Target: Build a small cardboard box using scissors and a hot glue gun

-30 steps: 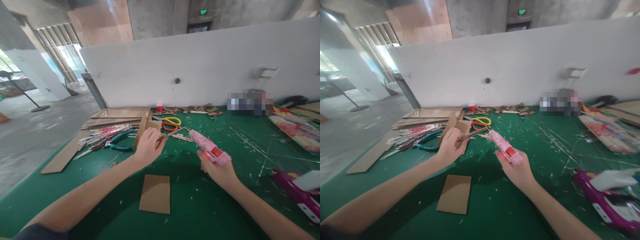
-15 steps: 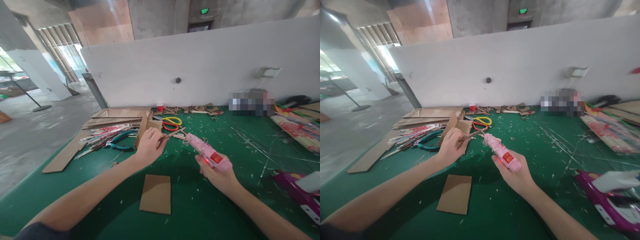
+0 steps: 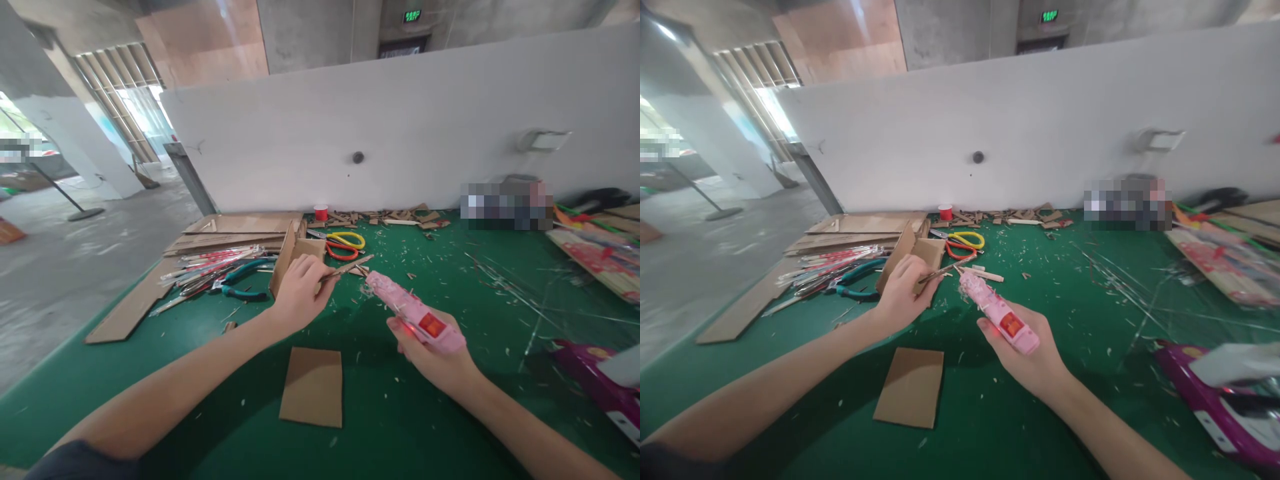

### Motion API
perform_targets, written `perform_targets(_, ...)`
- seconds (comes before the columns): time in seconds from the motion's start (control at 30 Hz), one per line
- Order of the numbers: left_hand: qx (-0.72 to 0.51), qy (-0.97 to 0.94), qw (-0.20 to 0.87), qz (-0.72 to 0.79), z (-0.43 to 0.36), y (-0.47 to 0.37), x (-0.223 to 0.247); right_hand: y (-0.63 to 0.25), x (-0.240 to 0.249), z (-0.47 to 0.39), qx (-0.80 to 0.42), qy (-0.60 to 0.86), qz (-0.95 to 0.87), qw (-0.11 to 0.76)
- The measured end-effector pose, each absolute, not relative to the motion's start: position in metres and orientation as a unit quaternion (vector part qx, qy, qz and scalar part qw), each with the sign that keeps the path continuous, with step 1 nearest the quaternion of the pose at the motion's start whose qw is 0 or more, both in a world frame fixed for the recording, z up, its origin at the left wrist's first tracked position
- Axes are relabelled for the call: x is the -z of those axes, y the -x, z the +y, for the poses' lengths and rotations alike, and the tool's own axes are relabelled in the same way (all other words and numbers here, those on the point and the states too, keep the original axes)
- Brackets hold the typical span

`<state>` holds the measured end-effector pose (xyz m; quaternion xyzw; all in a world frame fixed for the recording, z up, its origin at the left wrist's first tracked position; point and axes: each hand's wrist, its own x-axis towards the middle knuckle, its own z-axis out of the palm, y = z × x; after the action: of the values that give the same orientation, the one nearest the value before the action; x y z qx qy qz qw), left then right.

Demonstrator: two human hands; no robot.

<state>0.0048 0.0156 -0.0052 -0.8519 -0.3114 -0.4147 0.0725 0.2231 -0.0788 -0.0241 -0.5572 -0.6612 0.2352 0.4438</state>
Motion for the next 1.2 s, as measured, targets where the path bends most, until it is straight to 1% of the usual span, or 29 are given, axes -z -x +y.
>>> perform_targets(0.17, 0.416, 0.853, 0.079, -0.306, 0.0152, -0.0055, 0.0061, -0.2202, 0.0219, -0.0786, -0.227, 0.549, -0.673, 0.440)
perform_targets(0.43, 0.413, 0.852, 0.075, -0.314, 0.0160, -0.0060, 0.0082, -0.2198, 0.0270, -0.0820, -0.266, 0.530, -0.674, 0.440)
perform_targets(0.57, 0.412, 0.852, 0.077, -0.312, 0.0159, -0.0076, 0.0079, -0.2208, 0.0308, -0.0823, -0.258, 0.518, -0.678, 0.454)
perform_targets(0.73, 0.412, 0.851, 0.076, -0.316, 0.0156, -0.0082, 0.0078, -0.2211, 0.0310, -0.0819, -0.271, 0.513, -0.683, 0.444)
perform_targets(1.2, 0.415, 0.851, 0.080, -0.313, 0.0149, -0.0070, 0.0068, -0.2175, 0.0240, -0.0810, -0.256, 0.523, -0.683, 0.441)
